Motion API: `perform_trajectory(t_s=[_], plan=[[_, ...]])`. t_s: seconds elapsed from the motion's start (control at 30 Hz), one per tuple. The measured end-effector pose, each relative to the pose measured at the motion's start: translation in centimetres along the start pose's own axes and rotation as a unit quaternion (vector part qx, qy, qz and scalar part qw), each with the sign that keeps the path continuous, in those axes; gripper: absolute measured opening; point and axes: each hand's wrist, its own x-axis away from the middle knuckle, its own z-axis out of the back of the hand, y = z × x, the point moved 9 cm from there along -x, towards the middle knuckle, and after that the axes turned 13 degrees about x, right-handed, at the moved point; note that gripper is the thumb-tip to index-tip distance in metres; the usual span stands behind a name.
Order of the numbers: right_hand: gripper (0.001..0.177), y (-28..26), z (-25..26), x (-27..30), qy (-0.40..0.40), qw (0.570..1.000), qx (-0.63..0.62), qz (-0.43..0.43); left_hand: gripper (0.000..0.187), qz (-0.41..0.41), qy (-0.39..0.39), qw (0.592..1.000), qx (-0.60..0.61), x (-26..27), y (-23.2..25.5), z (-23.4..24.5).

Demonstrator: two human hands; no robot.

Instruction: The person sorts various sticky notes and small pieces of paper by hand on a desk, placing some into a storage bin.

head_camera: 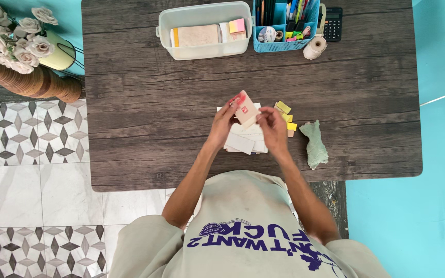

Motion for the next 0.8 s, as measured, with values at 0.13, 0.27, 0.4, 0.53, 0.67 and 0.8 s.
perform_trajectory(t_s=[0.13,0.27,0.4,0.53,0.67,0.8], plan=[[0.02,-2.3,1.5,-2.3,0.027,0.999,0.008,0.033,0.035,-0.084,-0.049,0.986,-0.136,0.8,3.3,-0.9],[0.02,-4.0,1.9,-3.3,0.025,0.998,0.036,0.048,0.023,-0.085,-0.046,0.974,-0.205,1.0,4.6,-0.9],[0.02,-4.2,1.8,-4.1,0.018,0.996,0.08,0.037,0.019,-0.075,-0.058,0.966,-0.239,-0.2,5.1,-0.3],[0.028,-3.2,1.6,-4.7,0.025,0.996,0.078,0.038,0.018,-0.106,-0.048,0.951,-0.286,-3.0,7.1,0.4],[0.03,-0.8,0.9,-4.6,0.002,0.994,0.107,0.005,0.019,-0.187,-0.041,0.95,-0.247,-8.9,11.6,0.5],[0.03,1.7,0.6,-4.1,-0.013,0.987,0.159,0.0,0.014,-0.295,0.016,0.861,-0.413,-15.5,16.7,0.5]])
